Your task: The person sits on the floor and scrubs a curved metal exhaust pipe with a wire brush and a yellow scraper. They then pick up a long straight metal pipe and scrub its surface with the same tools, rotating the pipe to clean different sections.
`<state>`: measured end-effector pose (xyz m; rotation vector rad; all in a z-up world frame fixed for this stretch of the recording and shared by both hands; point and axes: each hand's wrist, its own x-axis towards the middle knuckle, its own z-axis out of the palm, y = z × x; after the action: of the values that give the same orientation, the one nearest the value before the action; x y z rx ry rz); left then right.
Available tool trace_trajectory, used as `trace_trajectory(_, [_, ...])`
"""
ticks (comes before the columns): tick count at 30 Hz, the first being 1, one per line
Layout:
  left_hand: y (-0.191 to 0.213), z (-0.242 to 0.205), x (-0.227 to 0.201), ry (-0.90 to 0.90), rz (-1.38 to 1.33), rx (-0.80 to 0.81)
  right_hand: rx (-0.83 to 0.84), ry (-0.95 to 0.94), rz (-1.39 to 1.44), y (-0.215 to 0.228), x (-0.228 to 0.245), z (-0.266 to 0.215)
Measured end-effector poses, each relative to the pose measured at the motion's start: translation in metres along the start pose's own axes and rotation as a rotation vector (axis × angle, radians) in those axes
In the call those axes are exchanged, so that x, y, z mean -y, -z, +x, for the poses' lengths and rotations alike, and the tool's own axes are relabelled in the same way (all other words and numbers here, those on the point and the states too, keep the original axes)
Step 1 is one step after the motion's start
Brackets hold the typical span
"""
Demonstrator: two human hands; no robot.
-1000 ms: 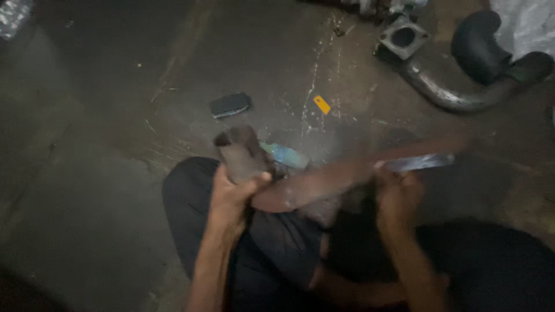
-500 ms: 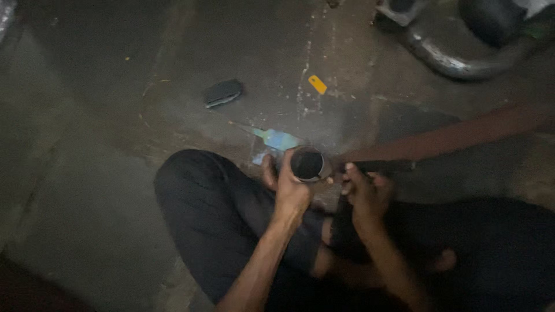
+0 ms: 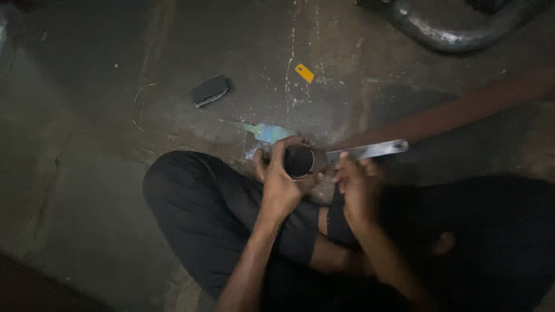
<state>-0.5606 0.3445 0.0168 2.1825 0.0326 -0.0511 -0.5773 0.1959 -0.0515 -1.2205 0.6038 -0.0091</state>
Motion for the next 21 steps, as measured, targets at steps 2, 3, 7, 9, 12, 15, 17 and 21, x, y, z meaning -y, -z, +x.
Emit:
trace_trajectory(2, [0.0, -0.001, 0.0, -0.047, 0.098, 0.029, 0.009, -0.019, -0.008, -0.002, 0.002, -0.006])
trace_trajectory(3, [0.001, -0.001, -0.001, -0.053, 0.112, 0.043, -0.008, -0.045, 0.01, -0.003, 0.005, -0.007])
trace_trajectory(7, [0.002, -0.001, -0.002, -0.07, 0.102, 0.068, -0.065, -0.084, -0.006, -0.009, 0.013, -0.02])
trace_trajectory(9, [0.001, -0.002, -0.002, -0.058, 0.131, 0.071, -0.032, -0.074, -0.05, -0.006, 0.016, -0.023])
trace_trajectory(12, [0.0, 0.002, -0.002, -0.012, 0.154, 0.084, -0.017, -0.043, -0.121, -0.006, 0.015, -0.022])
trace_trajectory(15, [-0.001, -0.002, -0.001, -0.062, 0.145, 0.063, -0.021, -0.016, -0.156, -0.003, 0.011, -0.025])
trace_trajectory(17, [0.002, -0.005, -0.001, -0.125, 0.147, 0.042, -0.059, -0.07, -0.189, -0.005, 0.01, -0.022])
trace_trajectory(21, [0.001, 0.001, 0.002, -0.22, 0.172, 0.029, -0.061, -0.015, -0.123, -0.008, 0.009, -0.022])
